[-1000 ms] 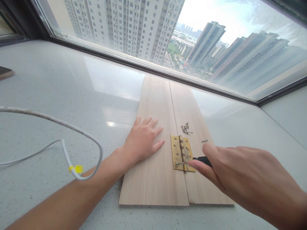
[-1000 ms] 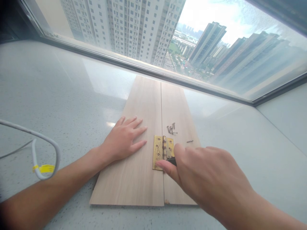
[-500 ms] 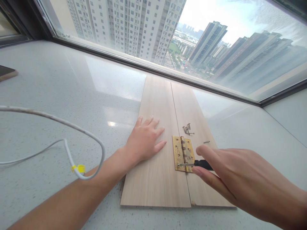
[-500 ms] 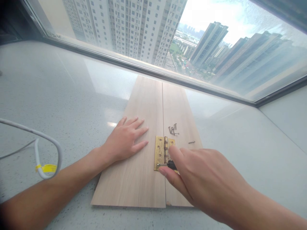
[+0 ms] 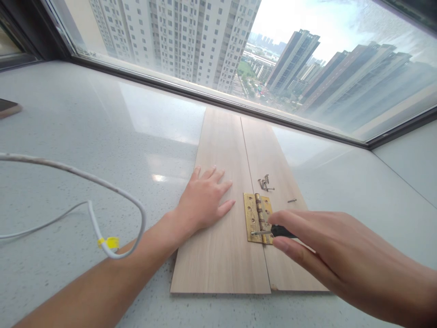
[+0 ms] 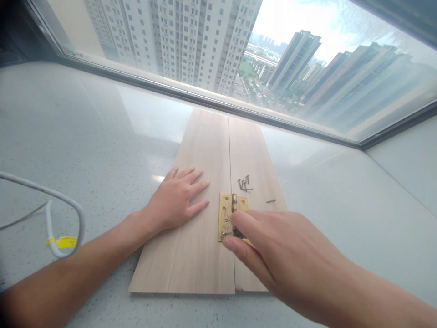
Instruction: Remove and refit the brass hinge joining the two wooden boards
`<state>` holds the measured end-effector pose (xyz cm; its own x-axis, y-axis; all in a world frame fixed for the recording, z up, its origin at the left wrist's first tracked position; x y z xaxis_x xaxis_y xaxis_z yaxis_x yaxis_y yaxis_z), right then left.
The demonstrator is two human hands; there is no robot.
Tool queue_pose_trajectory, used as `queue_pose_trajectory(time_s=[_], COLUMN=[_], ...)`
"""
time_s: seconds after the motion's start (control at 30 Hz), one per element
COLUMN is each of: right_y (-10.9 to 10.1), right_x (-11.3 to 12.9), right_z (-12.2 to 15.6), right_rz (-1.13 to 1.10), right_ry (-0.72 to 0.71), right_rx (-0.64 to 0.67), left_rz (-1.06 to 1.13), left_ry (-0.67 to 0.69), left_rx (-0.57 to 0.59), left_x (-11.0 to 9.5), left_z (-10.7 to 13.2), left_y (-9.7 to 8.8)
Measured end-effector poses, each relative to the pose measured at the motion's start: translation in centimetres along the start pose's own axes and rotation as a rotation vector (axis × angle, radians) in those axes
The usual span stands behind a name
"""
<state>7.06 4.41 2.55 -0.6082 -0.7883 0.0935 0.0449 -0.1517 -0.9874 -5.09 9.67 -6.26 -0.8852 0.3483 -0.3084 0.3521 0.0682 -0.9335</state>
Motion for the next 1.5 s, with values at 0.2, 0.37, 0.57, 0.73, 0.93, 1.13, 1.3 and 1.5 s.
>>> queue_pose_trajectory(time_s=[0.2,0.37,0.57,0.73,0.93,1.13,1.3,1.5], right_y=[1.2,0.6,0.9,1.4,0.3,1.3,1.1,0.4], right_x=[0.2,1.1,0.0,0.2,0.2,-0.6,0.2,-0.1], right_z=[0.0,0.6,0.6,0.5,0.7,0.4,0.2,0.6], right_rz=[0.050,0.055,0.004,-0.073,-0.154,-0.029,-0.135,-0.134], right_ry=[-0.006,-0.265,-0.009,-0.015,-0.100,0.104,-0.076,-0.103], right_rx=[0.113,0.202,0.048,0.110,0.146,0.063,0.202,0.135], left_rz=[0.001,0.005,-0.001,0.006,0.015,0.013,0.004,0.004], left_ry=[-0.002,-0.003,-0.003,-0.009,-0.010,-0.009,-0.005,-0.004], left_rx=[0.002,0.007,0.003,0.001,0.004,0.009,0.009,-0.001], left_x=[0.0,0.0,0.0,0.1,0.0,0.0,0.0,0.0], left_z=[0.0,0.1,0.1,0.1,0.0,0.0,0.1,0.0], left_y=[0.1,0.1,0.0,0.1,0.1,0.1,0.1,0.0])
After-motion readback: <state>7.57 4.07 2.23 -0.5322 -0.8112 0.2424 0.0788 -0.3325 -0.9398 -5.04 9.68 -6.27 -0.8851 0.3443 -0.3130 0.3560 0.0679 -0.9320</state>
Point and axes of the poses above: each hand's wrist, its own z-axis away from the middle knuckle, its own y-axis out of the palm, x = y × z, the point moved 8 cm from there along -z, towards the middle knuckle, and after that the axes turned 9 degrees about -y, right-handed, at the moved point
